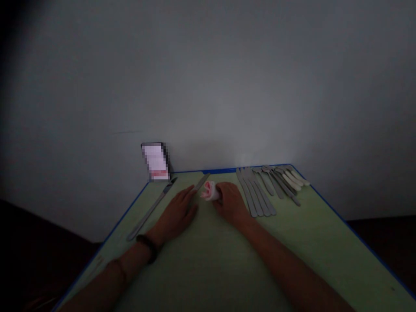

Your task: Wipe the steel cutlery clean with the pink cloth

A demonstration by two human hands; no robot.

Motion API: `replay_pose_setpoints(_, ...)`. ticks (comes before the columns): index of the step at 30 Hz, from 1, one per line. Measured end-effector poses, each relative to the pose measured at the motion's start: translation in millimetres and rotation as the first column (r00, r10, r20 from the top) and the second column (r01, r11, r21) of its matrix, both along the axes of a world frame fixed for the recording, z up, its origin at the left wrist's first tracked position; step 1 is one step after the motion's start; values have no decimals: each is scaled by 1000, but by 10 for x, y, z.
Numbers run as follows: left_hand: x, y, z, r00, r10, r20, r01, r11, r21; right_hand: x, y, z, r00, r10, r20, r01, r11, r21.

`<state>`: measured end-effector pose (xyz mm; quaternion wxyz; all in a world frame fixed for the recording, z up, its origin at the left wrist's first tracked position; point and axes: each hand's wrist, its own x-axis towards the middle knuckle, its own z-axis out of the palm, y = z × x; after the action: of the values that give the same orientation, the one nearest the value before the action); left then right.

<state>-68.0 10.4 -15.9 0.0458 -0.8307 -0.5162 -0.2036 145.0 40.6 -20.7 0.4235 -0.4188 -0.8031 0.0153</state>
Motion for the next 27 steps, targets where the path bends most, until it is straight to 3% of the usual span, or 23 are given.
replay_pose_setpoints(4,47,132,-43,996,86,-4,-86,996,7,-33,12,4,1000,14,-25,-14,1000,-10)
replay_pose_setpoints(9,34,143,-71,995,96,-11,-96,995,-3,-18,-13,43,992,-129,11,129,992,17)
replay_pose_setpoints(15,29,147,-58,996,82,-30,-83,996,-13,-23,7,11,990,-3,141,9,999,-42)
replay_pose_setpoints(19,24,159,-66,998,55,-19,-56,998,-20,-24,35,-27,967,62,245,-32,992,-123)
replay_pose_setpoints(27,5,143,-29,996,-81,-38,79,995,-53,-27,21,-15,961,-30,275,74,986,-149)
